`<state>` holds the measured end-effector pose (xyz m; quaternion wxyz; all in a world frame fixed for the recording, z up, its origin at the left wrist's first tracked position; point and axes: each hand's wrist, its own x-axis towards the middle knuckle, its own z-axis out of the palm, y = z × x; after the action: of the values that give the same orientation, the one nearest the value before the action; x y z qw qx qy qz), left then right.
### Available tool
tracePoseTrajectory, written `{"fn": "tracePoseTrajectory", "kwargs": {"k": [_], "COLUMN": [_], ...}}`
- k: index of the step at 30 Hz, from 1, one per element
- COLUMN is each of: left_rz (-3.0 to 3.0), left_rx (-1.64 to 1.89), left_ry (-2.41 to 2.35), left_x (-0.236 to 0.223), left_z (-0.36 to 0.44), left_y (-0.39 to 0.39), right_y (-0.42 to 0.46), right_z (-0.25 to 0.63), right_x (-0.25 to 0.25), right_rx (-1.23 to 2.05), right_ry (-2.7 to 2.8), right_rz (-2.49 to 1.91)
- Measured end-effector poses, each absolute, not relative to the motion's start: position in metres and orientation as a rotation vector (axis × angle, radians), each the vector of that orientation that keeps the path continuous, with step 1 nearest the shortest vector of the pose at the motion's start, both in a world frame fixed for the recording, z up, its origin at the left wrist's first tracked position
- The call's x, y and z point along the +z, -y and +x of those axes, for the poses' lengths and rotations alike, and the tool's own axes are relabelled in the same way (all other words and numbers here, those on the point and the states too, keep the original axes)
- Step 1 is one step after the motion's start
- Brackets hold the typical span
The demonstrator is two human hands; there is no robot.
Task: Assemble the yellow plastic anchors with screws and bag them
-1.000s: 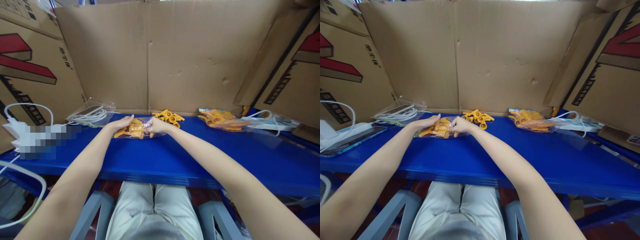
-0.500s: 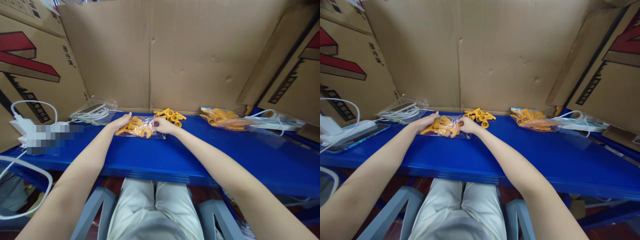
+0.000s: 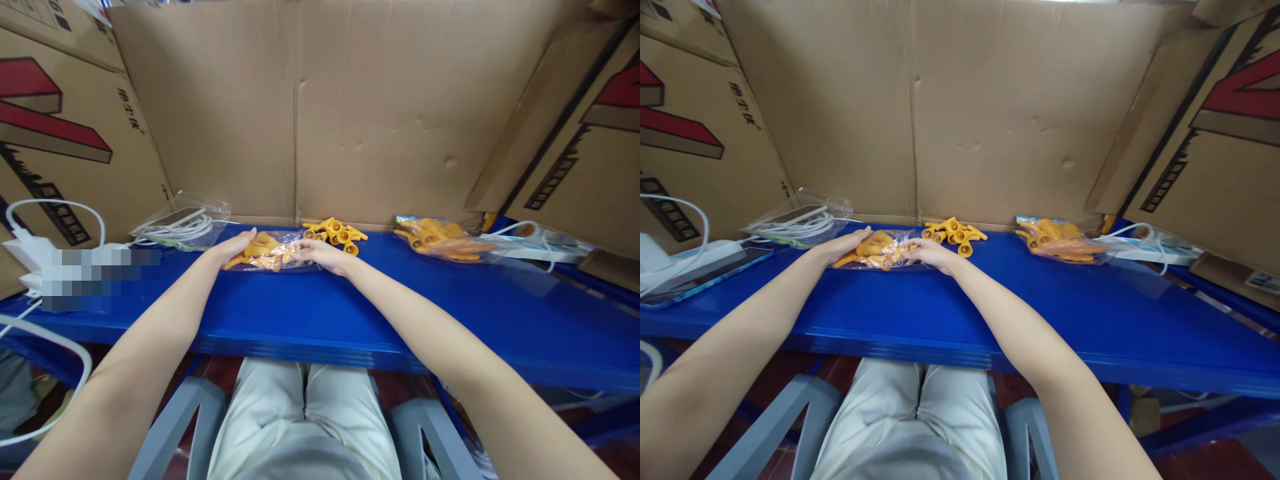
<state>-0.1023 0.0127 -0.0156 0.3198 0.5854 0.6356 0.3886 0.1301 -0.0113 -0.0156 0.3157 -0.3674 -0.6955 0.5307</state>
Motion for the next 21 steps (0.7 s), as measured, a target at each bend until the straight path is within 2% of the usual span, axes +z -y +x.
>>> {"fn": "tracePoseTrajectory", "kwargs": {"k": [7,12,16,21], "left_rz": [1.292,1.373,1.556,1.744], "left_rx": [1.012,1.028,1.114,1.022], "left_ry": [-1.505,-1.527,-1.670,-1.724], "left_x": [-0.016,-0.021,-0.023,-0.026], "left_z": [-0.097,-0.100,-0.099,-0.096], "left_y": [-0.015,-0.022,-0.023,-0.023], "right_y": [0.006,0.006,0.009,0.013], "right_z": [0.117,0.115,0.114,0.114], "right_x": [-0.020,-0.024,-0.026,-0.023], "right_rx": [1.537,1.601,1.410,1.199], "right_ry": [1.478,1.390,1.675,1.886], "right_rz": [-0.889,-0.867,-0.903,-1.023]}}
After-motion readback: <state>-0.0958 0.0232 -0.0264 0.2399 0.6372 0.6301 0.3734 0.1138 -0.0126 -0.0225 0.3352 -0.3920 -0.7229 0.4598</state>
